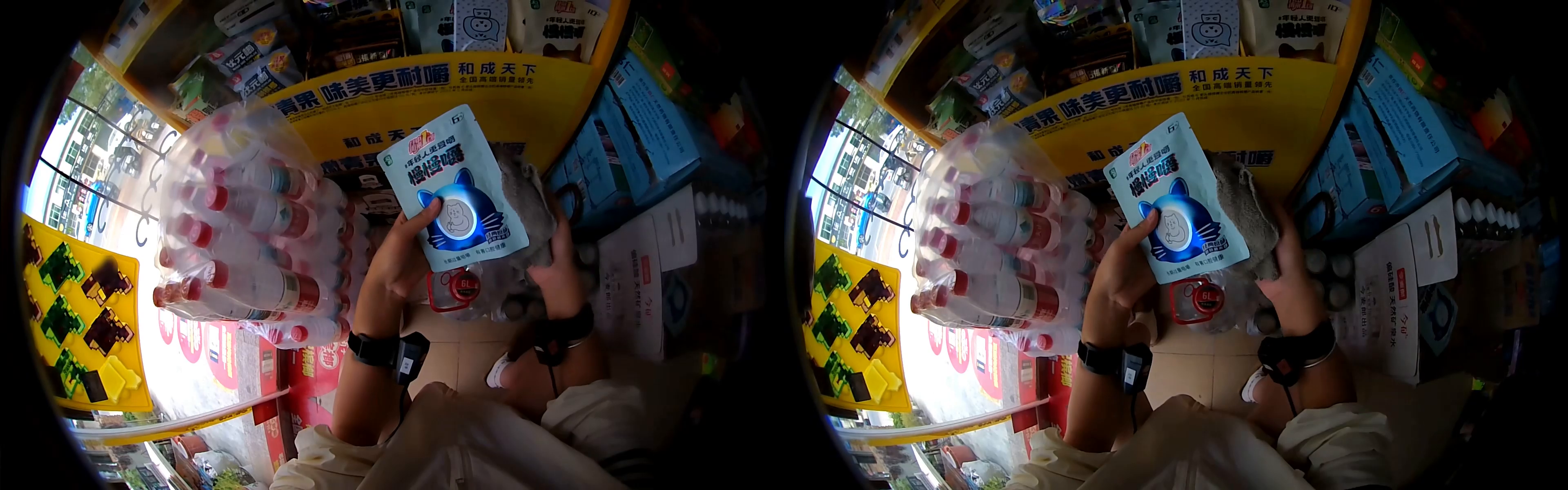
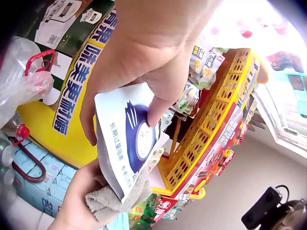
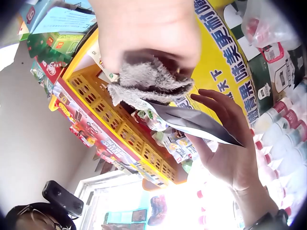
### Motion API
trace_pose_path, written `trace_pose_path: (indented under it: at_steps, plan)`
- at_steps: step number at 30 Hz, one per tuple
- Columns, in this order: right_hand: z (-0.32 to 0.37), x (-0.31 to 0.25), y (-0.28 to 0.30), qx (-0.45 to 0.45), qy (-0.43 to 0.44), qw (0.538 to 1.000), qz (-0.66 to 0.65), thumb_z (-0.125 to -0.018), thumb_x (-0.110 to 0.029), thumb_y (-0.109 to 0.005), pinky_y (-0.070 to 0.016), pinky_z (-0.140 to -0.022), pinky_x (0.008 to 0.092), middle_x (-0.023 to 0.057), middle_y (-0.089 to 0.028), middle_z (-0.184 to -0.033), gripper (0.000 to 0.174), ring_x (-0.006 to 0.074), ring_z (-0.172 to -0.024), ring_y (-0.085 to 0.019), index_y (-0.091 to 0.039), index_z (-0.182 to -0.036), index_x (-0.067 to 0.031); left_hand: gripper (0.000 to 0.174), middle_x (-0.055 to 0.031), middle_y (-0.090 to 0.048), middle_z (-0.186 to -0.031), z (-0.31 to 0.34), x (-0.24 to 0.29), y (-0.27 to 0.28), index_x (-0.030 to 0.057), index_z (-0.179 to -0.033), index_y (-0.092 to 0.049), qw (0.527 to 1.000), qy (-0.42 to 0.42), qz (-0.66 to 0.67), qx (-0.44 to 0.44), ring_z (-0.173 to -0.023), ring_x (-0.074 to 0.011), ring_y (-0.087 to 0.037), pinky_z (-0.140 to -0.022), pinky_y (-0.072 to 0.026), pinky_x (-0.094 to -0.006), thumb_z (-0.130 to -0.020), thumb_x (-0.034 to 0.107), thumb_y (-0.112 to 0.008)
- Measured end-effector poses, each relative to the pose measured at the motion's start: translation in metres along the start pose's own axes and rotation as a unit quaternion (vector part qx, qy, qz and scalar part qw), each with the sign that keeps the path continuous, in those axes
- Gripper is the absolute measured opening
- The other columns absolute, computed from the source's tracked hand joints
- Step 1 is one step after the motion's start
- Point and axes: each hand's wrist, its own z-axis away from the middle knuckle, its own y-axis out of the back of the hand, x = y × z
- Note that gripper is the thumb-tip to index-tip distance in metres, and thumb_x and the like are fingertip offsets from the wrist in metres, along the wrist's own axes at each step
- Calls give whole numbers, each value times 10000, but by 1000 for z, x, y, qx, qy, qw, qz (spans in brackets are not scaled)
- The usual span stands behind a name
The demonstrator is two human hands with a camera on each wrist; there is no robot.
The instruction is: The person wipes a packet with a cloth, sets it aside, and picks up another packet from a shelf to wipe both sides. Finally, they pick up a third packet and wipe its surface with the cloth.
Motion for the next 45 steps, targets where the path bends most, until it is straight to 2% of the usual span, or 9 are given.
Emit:
trace_pose_path:
  at_steps: [7,9,20,22,23,24,37,40,45]
  plan:
    - [-4,12,6,-141,-3,977,-158,-962,-265,-495,-505,-867,311,91,-588,-1218,390,190,-1062,-599,-495,-1288,-52,500,-131,-570,-1215,5,2,-4,31,-1309,-423,999,11,21,-29,-1111,-272,-571,-955,-460,-459,-904,266,-597]
    - [-6,15,4,-87,-79,986,-122,-937,-257,-538,-476,-913,307,94,-568,-1251,453,186,-1122,-566,-459,-1331,-47,491,-120,-571,-1213,6,1,-4,38,-1307,-426,998,20,38,-34,-1109,-260,-573,-952,-464,-450,-906,266,-596]
    - [-12,47,13,-178,107,909,362,-849,-159,-666,-385,-1024,371,149,-487,-1300,601,251,-1172,-500,-392,-1369,-36,489,-89,-558,-1228,9,-2,-1,68,-1318,-422,994,41,81,-54,-1117,-222,-565,-945,-470,-426,-910,278,-592]
    - [-12,70,24,-145,83,950,265,-816,-156,-707,-404,-1011,380,162,-462,-1324,663,275,-1176,-496,-364,-1373,-49,465,-124,-595,-1191,8,-6,-5,21,-1274,-460,997,40,60,-15,-1062,-257,-599,-957,-455,-429,-907,272,-595]
    - [-2,49,7,-196,233,792,529,-787,-174,-738,-430,-981,378,174,-451,-1322,731,295,-1184,-488,-328,-1380,-53,450,-135,-602,-1172,10,-5,-8,7,-1254,-479,998,42,37,22,-1047,-254,-606,-941,-470,-411,-907,268,-596]
    - [1,43,7,-194,197,752,598,-763,-204,-760,-427,-986,382,178,-439,-1322,780,314,-1189,-481,-311,-1381,-50,450,-135,-602,-1172,9,-6,-7,7,-1254,-479,998,42,37,22,-1047,-254,-606,-941,-470,-411,-907,268,-596]
    - [-3,16,-3,-368,28,790,490,-789,-371,-750,-414,-954,362,157,-516,-1272,773,250,-1133,-524,-352,-1349,-15,401,-122,-641,-1074,-4,5,6,28,-1195,-517,989,-33,69,124,-905,-229,-660,-780,-559,-361,-903,293,-590]
    - [2,17,-6,-239,-98,908,329,-814,-338,-732,-458,-903,334,142,-538,-1221,732,217,-1084,-554,-348,-1342,-6,395,-121,-630,-1084,-4,2,6,17,-1204,-510,989,-43,9,139,-913,-212,-654,-795,-549,-341,-910,270,-584]
    - [0,19,-11,-194,-7,929,316,-830,-292,-718,-508,-793,271,130,-556,-1122,682,164,-1013,-571,-357,-1323,11,369,-117,-626,-1081,-1,2,-4,-3,-1198,-517,985,-62,-41,158,-895,-172,-643,-776,-525,-283,-918,229,-581]
